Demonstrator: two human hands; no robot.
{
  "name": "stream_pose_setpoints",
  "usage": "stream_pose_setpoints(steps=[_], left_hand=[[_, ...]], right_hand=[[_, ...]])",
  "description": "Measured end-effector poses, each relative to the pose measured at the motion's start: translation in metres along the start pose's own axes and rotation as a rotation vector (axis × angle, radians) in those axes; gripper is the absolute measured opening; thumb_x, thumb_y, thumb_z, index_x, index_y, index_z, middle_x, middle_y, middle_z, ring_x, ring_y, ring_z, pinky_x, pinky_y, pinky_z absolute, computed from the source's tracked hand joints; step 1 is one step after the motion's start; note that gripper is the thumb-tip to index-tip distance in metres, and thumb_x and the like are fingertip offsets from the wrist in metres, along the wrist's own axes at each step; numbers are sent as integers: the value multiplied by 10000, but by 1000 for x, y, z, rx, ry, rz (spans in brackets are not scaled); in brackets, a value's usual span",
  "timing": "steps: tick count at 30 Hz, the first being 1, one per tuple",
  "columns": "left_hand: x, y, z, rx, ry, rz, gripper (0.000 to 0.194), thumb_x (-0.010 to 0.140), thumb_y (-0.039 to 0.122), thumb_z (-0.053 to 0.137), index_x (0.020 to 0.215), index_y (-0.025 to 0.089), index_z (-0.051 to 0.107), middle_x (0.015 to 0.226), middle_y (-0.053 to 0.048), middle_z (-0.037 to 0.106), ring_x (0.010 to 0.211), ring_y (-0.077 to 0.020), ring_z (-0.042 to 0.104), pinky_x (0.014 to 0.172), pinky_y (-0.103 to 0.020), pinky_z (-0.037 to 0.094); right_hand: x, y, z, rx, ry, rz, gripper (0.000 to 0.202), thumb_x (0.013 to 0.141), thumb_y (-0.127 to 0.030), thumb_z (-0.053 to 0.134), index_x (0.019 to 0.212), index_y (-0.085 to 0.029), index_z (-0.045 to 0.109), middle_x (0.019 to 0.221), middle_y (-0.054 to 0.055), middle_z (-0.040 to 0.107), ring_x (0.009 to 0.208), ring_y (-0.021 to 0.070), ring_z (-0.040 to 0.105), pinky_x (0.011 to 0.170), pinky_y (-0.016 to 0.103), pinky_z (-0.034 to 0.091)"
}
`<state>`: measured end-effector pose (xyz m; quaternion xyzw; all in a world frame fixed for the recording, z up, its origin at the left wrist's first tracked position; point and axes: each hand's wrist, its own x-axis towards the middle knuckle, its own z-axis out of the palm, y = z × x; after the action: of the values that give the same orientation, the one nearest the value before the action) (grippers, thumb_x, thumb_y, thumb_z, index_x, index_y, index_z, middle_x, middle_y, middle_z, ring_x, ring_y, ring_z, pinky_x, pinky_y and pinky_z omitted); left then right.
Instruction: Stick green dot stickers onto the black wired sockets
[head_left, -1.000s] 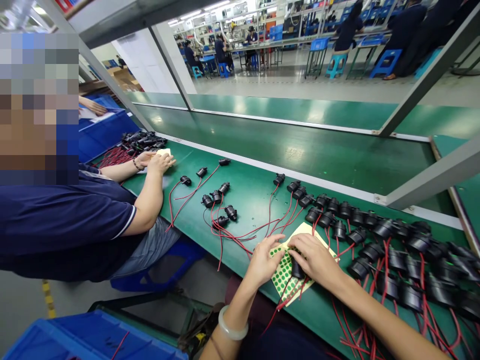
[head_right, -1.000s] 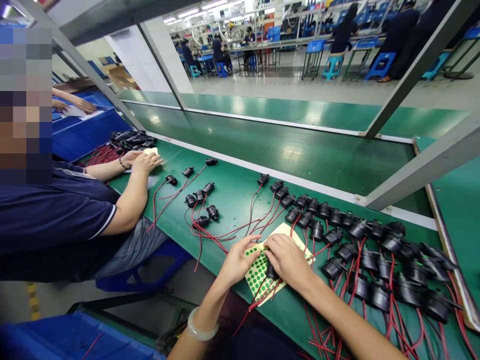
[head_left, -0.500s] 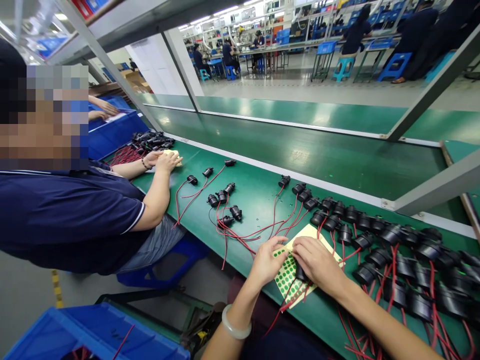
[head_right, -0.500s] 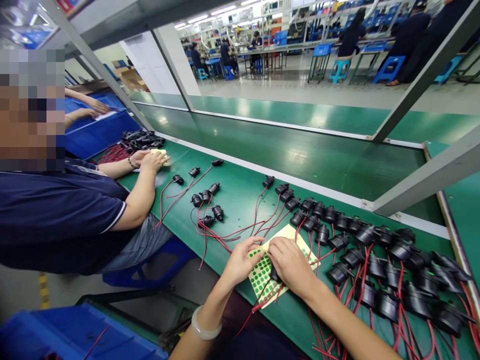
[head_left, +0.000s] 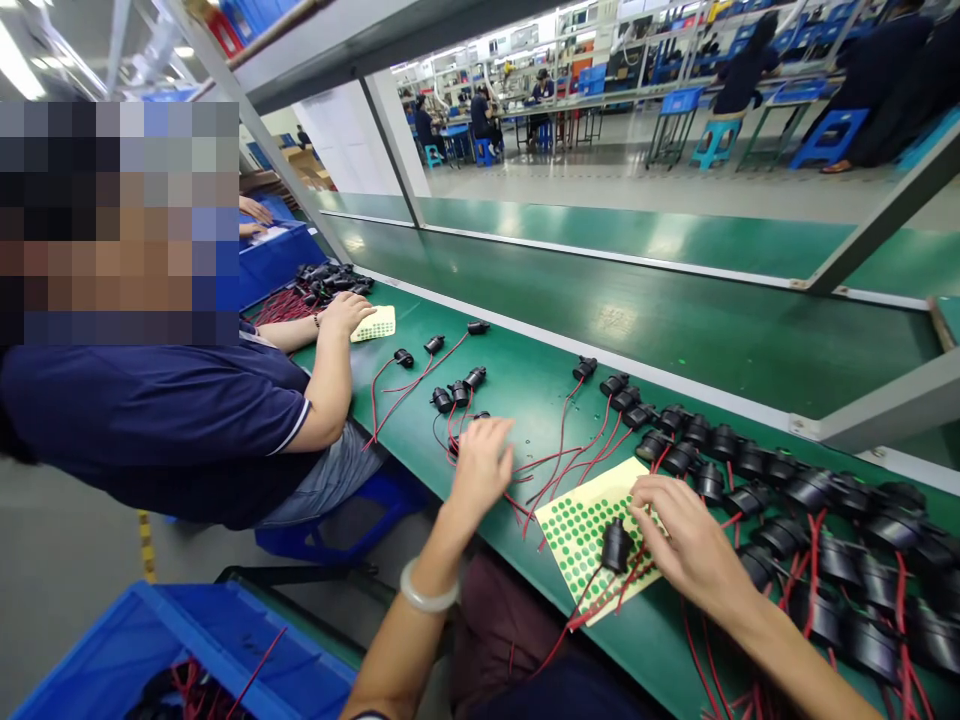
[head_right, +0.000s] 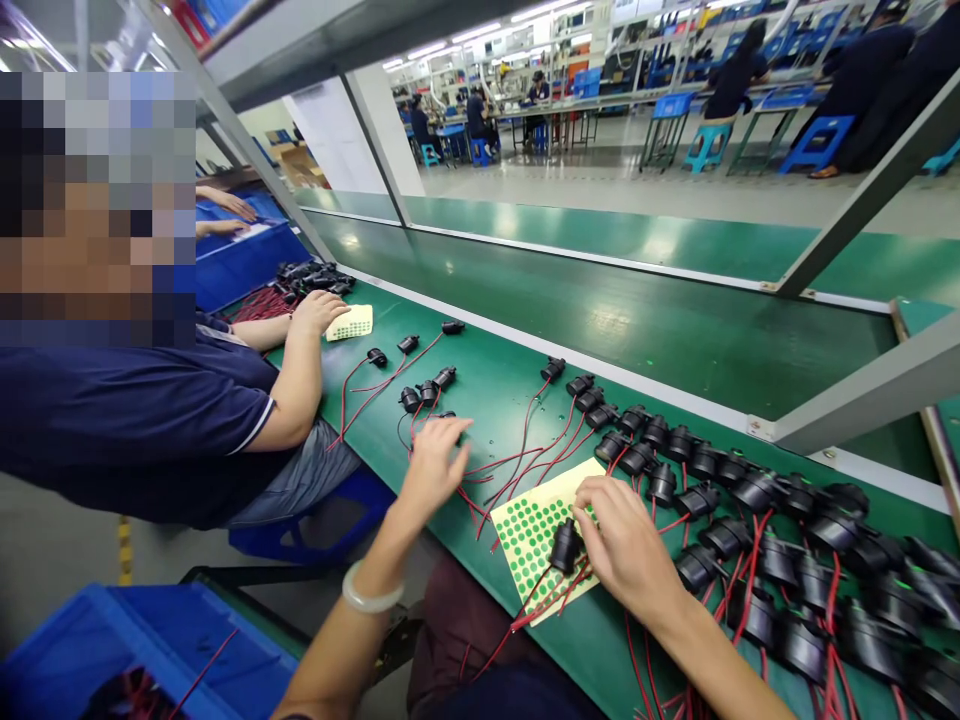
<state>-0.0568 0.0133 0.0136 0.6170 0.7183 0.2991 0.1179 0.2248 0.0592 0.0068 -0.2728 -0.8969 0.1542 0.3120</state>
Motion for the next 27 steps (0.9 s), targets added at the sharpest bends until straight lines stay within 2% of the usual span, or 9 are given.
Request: stream_pose_setpoints(steps=[2,5,9,13,16,18,20,23,27], left_hand=[[22,-23,-22,72,-29,8,420,861,86,463,1244,178,609,1307,-154,600,1260,-355,433,1045,-576,337],[54,-48,-40,121,-175,50,448,734,7,542,1098,218,695,1227,-112,660,1163,-341,503,1019,-524,371],[83,-60,-39,100,-349,91,388,577,-31,642,826,253,734,1041,-54,727,994,-300,579,954,-443,418],[96,-57,-38,-20,-348,107,290,523,1,726,704,221,673,840,-33,704,925,-274,593,910,-393,429],[97,-45,-42,-176,-244,107,236,591,79,735,755,199,614,739,-1,632,817,-220,595,832,-352,455],[95,-31,-44,-311,-153,106,233,670,180,724,839,192,563,765,11,603,754,-179,593,754,-315,473],[93,-12,-47,-463,-79,109,290,736,287,693,936,192,505,799,15,588,699,-146,602,674,-280,489],[89,21,-54,-658,-15,119,352,816,395,622,1042,190,447,707,48,548,568,-112,587,567,-241,493],[76,64,-68,-1036,59,67,370,825,474,643,994,188,478,739,45,523,493,-65,539,447,-183,442]], right_hand=[[-3,1,-10,10,35,21,79,998,-201,442,949,-236,492,938,70,601,932,247,598,795,391,485],[-8,0,-20,21,72,49,83,995,-212,456,934,-244,502,936,61,605,930,242,598,785,374,484],[-14,-2,-27,26,108,73,86,991,-233,463,930,-256,519,935,50,615,910,232,613,769,353,489],[-21,-2,-35,19,138,93,91,981,-254,479,905,-259,530,925,42,627,885,226,629,745,335,497],[-25,-1,-42,24,167,125,117,976,-279,486,874,-261,540,912,36,636,896,226,643,741,324,502],[-25,-2,-45,39,181,156,129,976,-297,490,865,-260,544,915,33,639,915,223,650,732,310,505],[-24,-5,-48,55,182,176,126,977,-304,496,872,-258,548,939,30,639,942,214,648,748,298,504],[-19,-11,-51,78,183,180,110,982,-295,501,890,-257,550,975,22,631,979,196,630,802,288,483],[-16,-19,-55,111,185,163,101,987,-285,502,902,-257,548,997,14,614,1004,173,608,823,258,458]])
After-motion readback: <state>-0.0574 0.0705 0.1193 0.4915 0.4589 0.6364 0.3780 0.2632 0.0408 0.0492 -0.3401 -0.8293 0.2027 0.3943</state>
